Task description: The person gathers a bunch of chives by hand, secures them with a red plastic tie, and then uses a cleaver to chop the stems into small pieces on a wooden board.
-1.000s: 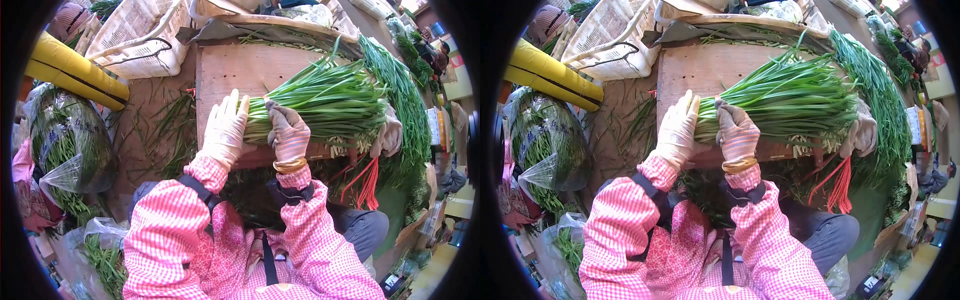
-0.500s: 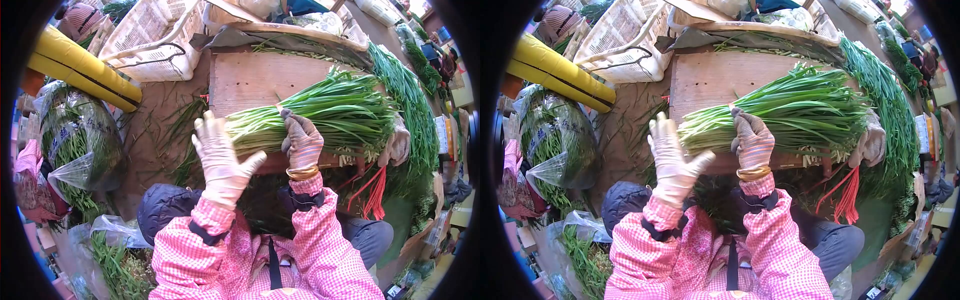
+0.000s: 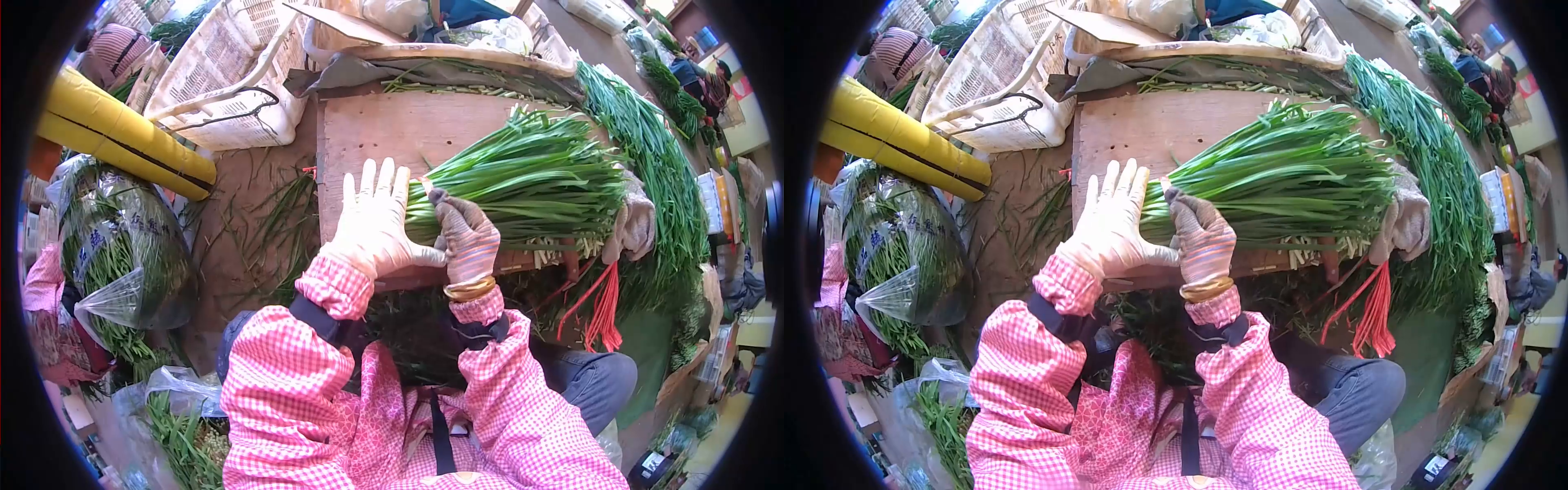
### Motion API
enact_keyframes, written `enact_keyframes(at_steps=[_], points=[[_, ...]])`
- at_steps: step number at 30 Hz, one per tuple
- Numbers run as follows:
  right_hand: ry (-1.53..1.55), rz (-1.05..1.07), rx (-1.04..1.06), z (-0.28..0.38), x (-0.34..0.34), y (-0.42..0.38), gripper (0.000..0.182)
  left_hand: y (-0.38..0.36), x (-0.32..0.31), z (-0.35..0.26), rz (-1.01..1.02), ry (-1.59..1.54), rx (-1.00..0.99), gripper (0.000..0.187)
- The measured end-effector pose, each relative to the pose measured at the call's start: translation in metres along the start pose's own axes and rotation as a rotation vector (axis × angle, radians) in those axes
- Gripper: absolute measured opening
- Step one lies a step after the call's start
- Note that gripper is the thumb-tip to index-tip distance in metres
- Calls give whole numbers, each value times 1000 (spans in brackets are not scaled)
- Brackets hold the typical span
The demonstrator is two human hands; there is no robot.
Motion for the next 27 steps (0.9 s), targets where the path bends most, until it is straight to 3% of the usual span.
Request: enact_keyframes(at_steps=[4, 5, 6, 8, 10, 11, 13, 15, 16, 17, 18, 20, 21, 23, 24, 27], points=[[42, 9, -73, 0, -1, -6, 19, 8, 0, -11, -94, -136, -62, 115], [-15, -4, -63, 1, -2, -9, 19, 6, -1, -10, -247, -224, -79, 98], [-70, -12, -52, 1, -3, -12, 19, 5, -11, -9, -228, -239, -36, 94], [-288, 53, 175, 8, -5, -17, 15, 2, -23, -12, -191, -265, 50, 86], [-612, 198, 586, 28, -20, -31, 14, 0, -25, -16, -255, -199, 17, 74], [-717, 248, 567, 28, -20, -34, 15, 1, -23, -20, -251, -120, -8, 72], [-500, 187, 387, 21, -13, -18, 15, 2, -9, -25, -164, 2, -42, 62], [-352, 82, 154, 24, -19, -11, 15, 11, -9, -19, -367, 70, 38, 58], [-180, 71, 132, 15, -13, -4, 15, 11, -8, -17, -468, 106, 82, 57], [-135, 26, 5, 8, -9, -6, 15, 12, -33, -16, -311, -59, 90, 58], [-88, -18, -113, 1, -7, -7, 15, 11, -26, -16, -309, -88, 93, 58], [-318, 64, 91, 12, -12, -9, 15, 6, -24, -18, -285, -160, 97, 59], [-277, 40, 64, 7, -10, -9, 14, 6, -21, -16, -378, -120, 99, 61], [-560, 222, 318, 17, -26, -7, 16, 13, -30, -11, -238, -237, 78, 66], [-662, 249, 278, 11, -25, -3, 17, 16, -32, -10, -176, -291, 66, 68], [-921, 436, 1, 16, -29, -1, 23, 11, -23, -12, -344, -263, 40, 69]])
Point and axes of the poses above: each hand's wrist, its own y-axis towards the middle knuckle, its own x-axis out of the back of the hand, z = x × y, the point moved 10 cm from there along y, towards the middle knuckle, and after that the axes turned 10 degrees about y, right-handed, at the moved point
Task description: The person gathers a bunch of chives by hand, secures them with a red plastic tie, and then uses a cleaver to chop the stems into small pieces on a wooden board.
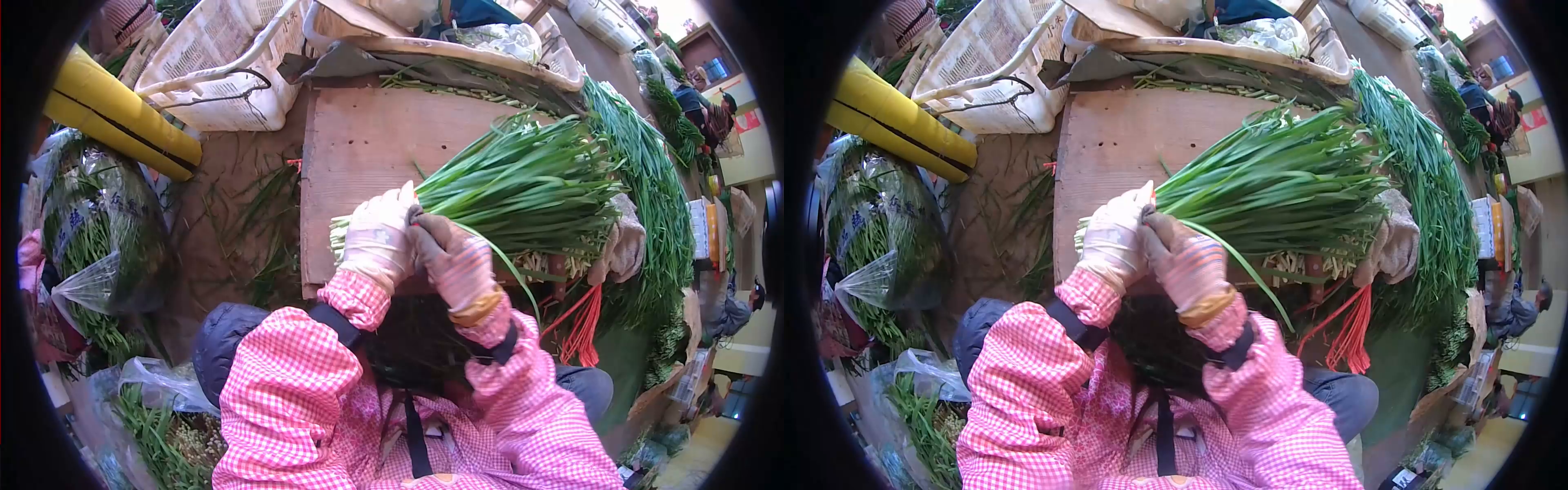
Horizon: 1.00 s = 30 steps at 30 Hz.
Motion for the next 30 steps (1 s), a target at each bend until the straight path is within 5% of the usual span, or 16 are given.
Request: enact_keyframes(at_steps=[1, 3, 5, 7, 9, 15, 18, 22, 25, 28, 30], points=[[-32, -70, 318, 19, 14, -4, 25, 0, 3, -1, -28, 3, -9, 71], [154, -246, 455, 51, 56, 2, 29, 0, 16, -7, -20, 11, 35, 83], [-223, -281, 765, 91, 63, 20, 29, -1, 16, -10, 29, -14, 62, 88], [-502, -19, 603, 61, 31, 68, 31, -3, 17, -12, -13, 17, 54, 85], [-891, 97, 716, 33, 9, 68, 30, -7, 15, -16, -21, 78, 21, 84], [-942, 223, 422, 7, 7, 84, 23, 0, 9, -16, 66, 59, 42, 89], [-942, -15, 532, 37, 22, 66, 22, -6, 15, -16, 2, 73, 42, 91], [-1047, -6, 884, 78, 14, 32, 27, -4, 12, -12, 47, 50, 68, 92], [-723, 216, 630, 42, 1, 49, 28, -4, 9, -13, 81, 62, 71, 92], [-639, 165, 570, 32, 7, 58, 28, -1, 13, -16, 35, 124, 30, 88], [-586, 187, 505, 20, 8, 63, 29, 3, 4, -12, 179, 114, 78, 85]])
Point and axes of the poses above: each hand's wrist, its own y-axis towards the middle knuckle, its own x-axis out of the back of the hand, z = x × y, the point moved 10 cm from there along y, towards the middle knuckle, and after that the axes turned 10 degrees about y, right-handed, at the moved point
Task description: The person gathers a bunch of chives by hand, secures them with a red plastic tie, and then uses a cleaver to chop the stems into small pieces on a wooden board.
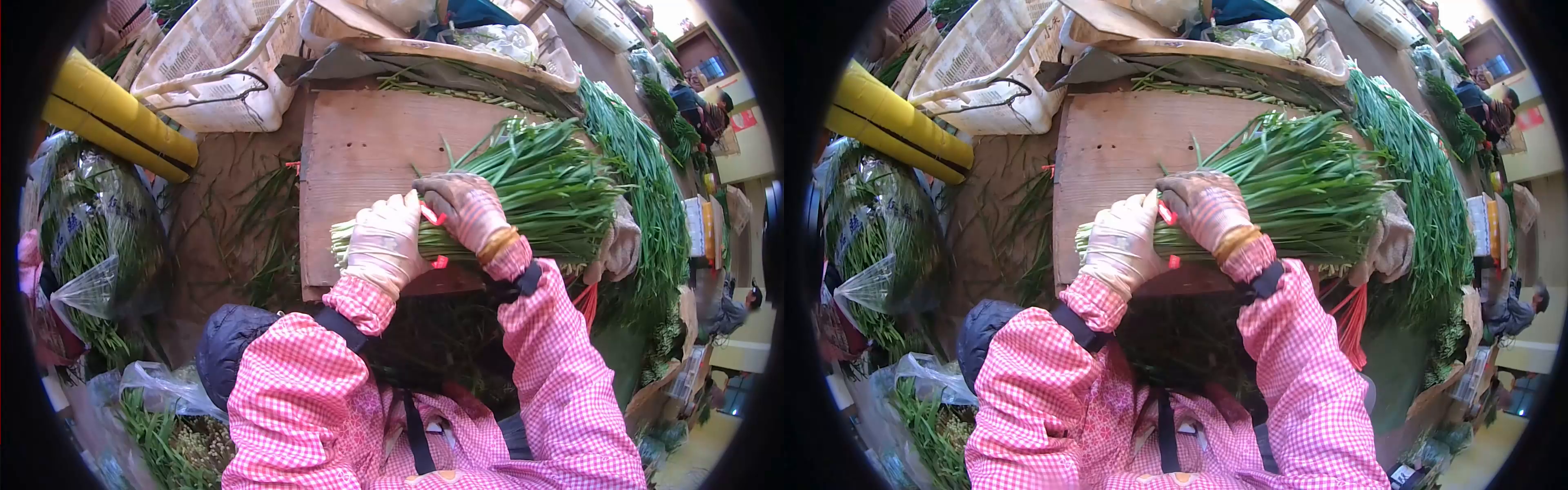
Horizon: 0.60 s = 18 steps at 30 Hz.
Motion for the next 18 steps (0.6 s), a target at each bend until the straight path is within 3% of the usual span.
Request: enact_keyframes(at_steps=[1, 3, 5, 7, 10, 13, 14, 16, 17, 18], points=[[41, 51, 3, 1, 1, 1, 28, 5, 0, 1, 57, 0, 14, 83], [120, 166, 31, 4, 0, 5, 30, 3, 4, 2, -25, 16, 6, 78], [311, 115, 267, 26, 18, -4, 30, -1, 3, 3, -67, 9, 1, 76], [140, 92, 322, 41, 22, -10, 30, 0, 3, 5, -66, 1, 7, 76], [219, 19, 324, 35, 21, -10, 29, 2, 4, 6, -58, -1, 11, 75], [163, -48, 299, 37, 18, -4, 25, 3, -4, 10, 59, -68, 51, 85], [325, -83, 210, 32, 17, 0, 19, 2, 3, 10, -57, -35, 33, 88], [371, -60, 161, 32, 17, -4, 18, -4, 12, 6, -282, 33, -17, 96], [390, -47, 140, 32, 17, -3, 18, -1, 8, 8, -222, 5, -12, 99], [271, -108, 306, 44, 21, -10, 19, 0, 2, 10, -157, -28, -2, 101]])
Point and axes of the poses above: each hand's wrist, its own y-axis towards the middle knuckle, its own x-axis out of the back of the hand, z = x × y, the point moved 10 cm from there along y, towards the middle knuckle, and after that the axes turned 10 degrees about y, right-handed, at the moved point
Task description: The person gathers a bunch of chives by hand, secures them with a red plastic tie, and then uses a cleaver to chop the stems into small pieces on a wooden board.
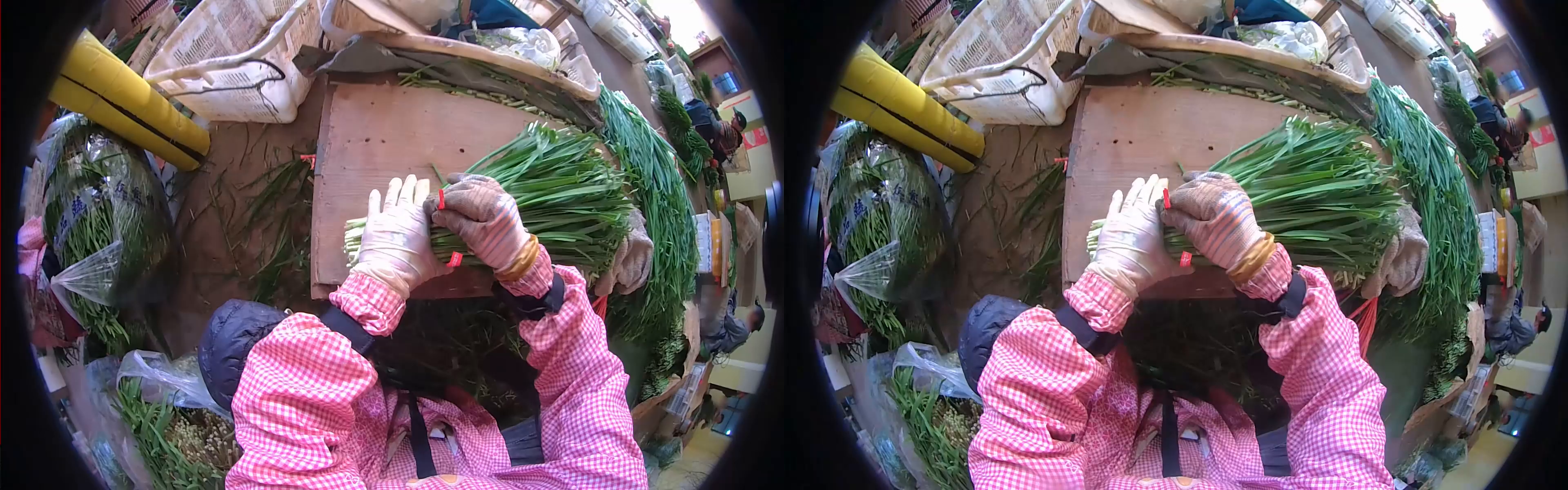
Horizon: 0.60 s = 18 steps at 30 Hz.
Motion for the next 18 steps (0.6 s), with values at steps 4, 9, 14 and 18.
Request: enact_keyframes(at_steps=[4, 9, 14, 18], points=[[-3, -46, 175, 22, 1, -4, 18, 5, -13, 1, 192, -177, 8, 93], [-70, 75, 60, 19, 8, 9, 17, 10, -5, 2, 299, -207, 43, 82], [-340, -44, -121, 66, 57, -21, 25, 5, -9, 6, 214, -146, 41, 87], [-229, 45, -525, 27, 5, -77, 29, 7, -5, 2, 201, -102, 25, 84]])
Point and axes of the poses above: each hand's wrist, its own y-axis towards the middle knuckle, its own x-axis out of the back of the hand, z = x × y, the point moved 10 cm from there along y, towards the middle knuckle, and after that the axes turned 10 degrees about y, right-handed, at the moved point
